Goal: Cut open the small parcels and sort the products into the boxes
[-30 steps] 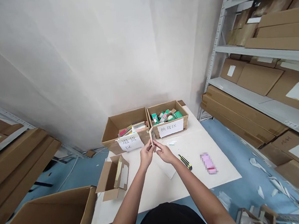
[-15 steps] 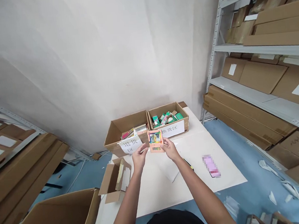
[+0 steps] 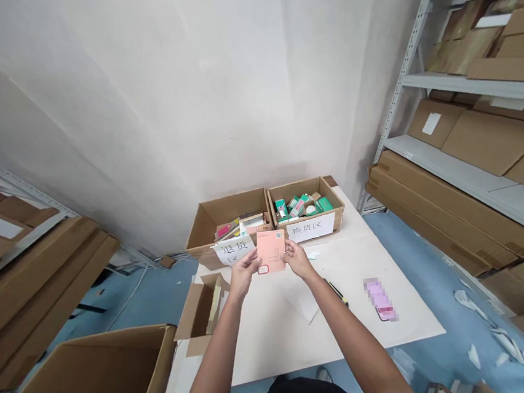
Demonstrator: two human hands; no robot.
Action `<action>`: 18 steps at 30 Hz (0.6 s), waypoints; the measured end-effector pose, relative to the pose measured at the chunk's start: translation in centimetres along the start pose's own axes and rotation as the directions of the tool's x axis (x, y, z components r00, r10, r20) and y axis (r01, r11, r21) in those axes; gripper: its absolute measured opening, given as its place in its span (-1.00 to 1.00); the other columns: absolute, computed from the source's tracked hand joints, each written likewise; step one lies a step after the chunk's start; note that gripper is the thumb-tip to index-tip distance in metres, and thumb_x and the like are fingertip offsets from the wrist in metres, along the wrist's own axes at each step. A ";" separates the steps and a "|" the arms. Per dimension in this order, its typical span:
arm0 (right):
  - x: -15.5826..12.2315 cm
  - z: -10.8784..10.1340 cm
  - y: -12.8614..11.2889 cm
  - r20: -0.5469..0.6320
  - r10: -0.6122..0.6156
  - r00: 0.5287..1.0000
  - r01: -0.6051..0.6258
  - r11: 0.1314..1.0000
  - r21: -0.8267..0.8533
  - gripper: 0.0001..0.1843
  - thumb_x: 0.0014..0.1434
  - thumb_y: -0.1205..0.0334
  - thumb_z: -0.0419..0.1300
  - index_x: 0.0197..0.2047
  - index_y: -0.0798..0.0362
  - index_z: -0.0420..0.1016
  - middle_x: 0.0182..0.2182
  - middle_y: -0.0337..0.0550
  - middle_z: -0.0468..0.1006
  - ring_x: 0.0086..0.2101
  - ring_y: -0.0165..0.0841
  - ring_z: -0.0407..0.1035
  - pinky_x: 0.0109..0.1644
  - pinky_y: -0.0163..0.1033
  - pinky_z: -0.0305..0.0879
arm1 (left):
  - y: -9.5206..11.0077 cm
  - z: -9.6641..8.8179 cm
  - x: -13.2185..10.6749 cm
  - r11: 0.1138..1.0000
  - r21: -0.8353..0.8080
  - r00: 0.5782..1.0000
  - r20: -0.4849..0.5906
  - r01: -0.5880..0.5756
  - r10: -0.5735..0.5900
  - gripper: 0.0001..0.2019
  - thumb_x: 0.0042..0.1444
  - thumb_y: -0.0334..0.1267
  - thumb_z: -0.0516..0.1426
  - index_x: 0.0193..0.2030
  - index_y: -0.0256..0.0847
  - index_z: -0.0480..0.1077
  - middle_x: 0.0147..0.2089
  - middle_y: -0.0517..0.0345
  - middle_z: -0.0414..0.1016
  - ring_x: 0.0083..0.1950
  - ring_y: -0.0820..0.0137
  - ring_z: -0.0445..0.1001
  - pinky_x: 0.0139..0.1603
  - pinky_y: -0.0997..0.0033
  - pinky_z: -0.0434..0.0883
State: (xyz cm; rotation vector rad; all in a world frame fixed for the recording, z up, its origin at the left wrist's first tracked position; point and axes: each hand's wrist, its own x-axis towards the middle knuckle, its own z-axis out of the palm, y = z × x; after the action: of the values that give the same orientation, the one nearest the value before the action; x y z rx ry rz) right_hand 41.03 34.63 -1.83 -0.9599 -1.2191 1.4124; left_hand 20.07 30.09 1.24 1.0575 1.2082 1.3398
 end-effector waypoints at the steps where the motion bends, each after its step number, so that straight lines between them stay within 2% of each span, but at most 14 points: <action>1: 0.5 0.4 0.2 0.019 0.016 1.000 -0.017 1.000 0.024 -0.28 -0.01 0.09 0.41 0.25 -0.02 0.49 -0.08 -0.05 0.66 -0.17 -0.19 0.56 -0.06 -0.06 0.52 | 0.0 -0.6 0.5 1.000 0.004 1.000 0.006 0.002 -0.002 -0.25 -0.03 0.10 0.42 0.25 -0.29 0.53 0.13 -0.14 0.65 0.07 0.08 0.62 0.04 0.14 0.60; 6: 3.2 2.8 1.3 -0.041 0.039 0.998 -0.038 0.999 0.030 -0.31 0.00 0.04 0.42 0.21 -0.01 0.51 -0.14 -0.08 0.67 -0.23 -0.21 0.57 -0.17 -0.14 0.49 | -1.0 -4.0 2.9 0.998 0.028 0.987 0.148 0.051 -0.055 -0.15 0.03 -0.05 0.39 0.47 -0.13 0.30 0.12 -0.03 0.64 -0.07 0.26 0.63 0.00 0.22 0.59; 10: 6.4 5.6 2.9 -0.098 0.038 0.994 -0.035 0.999 0.026 -0.33 0.01 -0.03 0.44 0.17 0.04 0.54 -0.10 0.00 0.69 -0.18 -0.15 0.59 -0.13 -0.10 0.52 | -2.7 -7.4 5.5 0.998 0.009 0.988 0.140 0.069 -0.070 -0.15 0.04 -0.10 0.36 0.49 -0.13 0.26 0.13 -0.02 0.63 -0.09 0.29 0.63 -0.02 0.25 0.58; 13: 10.2 8.3 4.0 -0.160 -0.011 0.987 0.015 1.000 0.022 -0.35 0.04 -0.04 0.42 0.16 0.05 0.56 0.00 0.06 0.67 -0.06 -0.11 0.58 0.02 -0.02 0.52 | -3.2 -9.1 8.8 0.998 -0.024 0.994 0.092 0.054 -0.052 -0.15 0.03 -0.11 0.36 0.48 -0.16 0.28 0.15 -0.05 0.63 -0.04 0.25 0.63 0.02 0.21 0.57; 15: 13.6 9.9 4.3 -0.205 -0.050 0.978 0.050 0.999 -0.003 -0.31 0.05 -0.05 0.39 0.21 0.06 0.54 0.07 0.08 0.64 0.01 -0.09 0.55 0.11 0.00 0.49 | -2.8 -9.7 11.7 0.999 -0.034 0.997 0.068 0.029 -0.027 -0.16 0.03 -0.11 0.36 0.47 -0.19 0.29 0.17 -0.09 0.62 0.04 0.20 0.62 0.08 0.18 0.56; 18: 18.6 11.0 4.4 -0.295 -0.083 0.952 0.063 0.995 -0.079 -0.22 0.10 -0.05 0.31 0.35 0.07 0.42 0.11 0.06 0.61 0.09 -0.12 0.50 0.22 0.00 0.42 | -1.7 -10.3 16.2 0.998 0.064 0.999 0.039 -0.014 0.012 -0.20 0.05 -0.11 0.36 0.44 -0.20 0.32 0.21 -0.12 0.60 0.17 0.12 0.57 0.20 0.13 0.49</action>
State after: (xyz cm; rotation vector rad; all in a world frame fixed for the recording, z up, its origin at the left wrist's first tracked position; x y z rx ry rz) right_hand 26.08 50.80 -3.47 -1.1191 -1.0699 1.1257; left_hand 8.25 45.01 -1.95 1.1335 1.2252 1.2924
